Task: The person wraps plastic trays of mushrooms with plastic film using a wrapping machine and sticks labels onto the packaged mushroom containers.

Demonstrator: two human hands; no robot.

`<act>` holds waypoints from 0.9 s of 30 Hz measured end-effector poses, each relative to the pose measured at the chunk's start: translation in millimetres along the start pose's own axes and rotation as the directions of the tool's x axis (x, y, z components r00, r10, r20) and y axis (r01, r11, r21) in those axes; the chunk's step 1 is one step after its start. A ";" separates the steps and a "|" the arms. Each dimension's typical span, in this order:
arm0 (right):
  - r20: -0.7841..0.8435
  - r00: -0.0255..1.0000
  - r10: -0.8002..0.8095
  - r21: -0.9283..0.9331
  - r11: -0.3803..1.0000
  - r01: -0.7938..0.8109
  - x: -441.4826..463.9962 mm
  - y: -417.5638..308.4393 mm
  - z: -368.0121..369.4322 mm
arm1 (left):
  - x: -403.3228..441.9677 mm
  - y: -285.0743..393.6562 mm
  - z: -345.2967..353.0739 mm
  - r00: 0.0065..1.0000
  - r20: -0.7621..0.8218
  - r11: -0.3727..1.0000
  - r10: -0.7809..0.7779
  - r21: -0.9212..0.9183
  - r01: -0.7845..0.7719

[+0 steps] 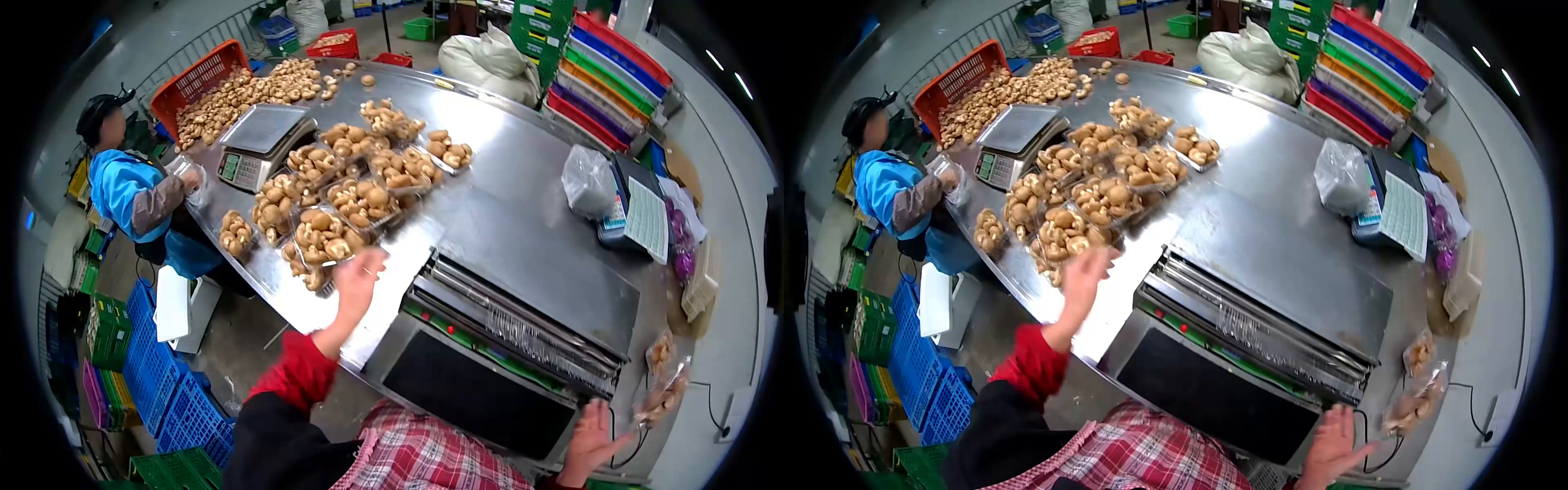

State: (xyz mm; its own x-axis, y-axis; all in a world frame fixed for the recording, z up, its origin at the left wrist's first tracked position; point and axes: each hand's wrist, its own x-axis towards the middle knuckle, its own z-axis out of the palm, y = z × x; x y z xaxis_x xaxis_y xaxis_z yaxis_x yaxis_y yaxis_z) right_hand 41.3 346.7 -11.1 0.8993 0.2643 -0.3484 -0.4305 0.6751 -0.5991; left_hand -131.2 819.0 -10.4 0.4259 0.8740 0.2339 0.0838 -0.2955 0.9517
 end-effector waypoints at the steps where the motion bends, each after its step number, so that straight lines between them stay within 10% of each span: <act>1: 0.116 0.983 0.144 -0.136 0.982 -0.128 9.2 11.5 15.8 | 34.7 -9.9 -27.2 0.987 -0.048 0.980 -0.153 0.122 0.158; 4: 0.409 0.891 0.194 -0.602 0.792 0.104 38.6 74.2 149.4 | 131.0 -62.2 -63.2 0.981 -0.195 0.906 -0.013 0.413 0.094; 8: 0.499 0.717 0.486 -0.660 0.750 -0.050 105.1 185.4 317.5 | 202.0 -75.0 -37.2 0.990 -0.123 0.858 0.070 0.513 0.003; 16: 0.099 0.829 0.550 -0.943 0.317 -0.098 228.1 412.9 391.1 | 295.0 -120.0 6.5 0.987 -0.159 0.727 -0.028 0.674 0.130; 23: 0.148 0.834 0.531 -0.737 0.621 -0.265 246.7 444.2 370.1 | 327.2 -140.7 29.8 0.983 -0.174 0.723 -0.057 0.672 0.161; 27: 0.333 0.879 0.341 -0.801 0.594 0.073 238.6 418.7 381.3 | 330.3 -126.3 13.5 0.971 -0.222 0.844 -0.093 0.499 0.195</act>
State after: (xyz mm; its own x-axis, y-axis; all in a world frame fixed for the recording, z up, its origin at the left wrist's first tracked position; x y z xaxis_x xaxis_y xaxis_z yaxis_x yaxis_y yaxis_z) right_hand 105.0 955.1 -70.2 0.6692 0.6922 -0.2702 -0.2516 -0.1311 -0.9589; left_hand 11.0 1139.7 -56.1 0.2055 0.9615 0.1823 0.6037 -0.2712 0.7496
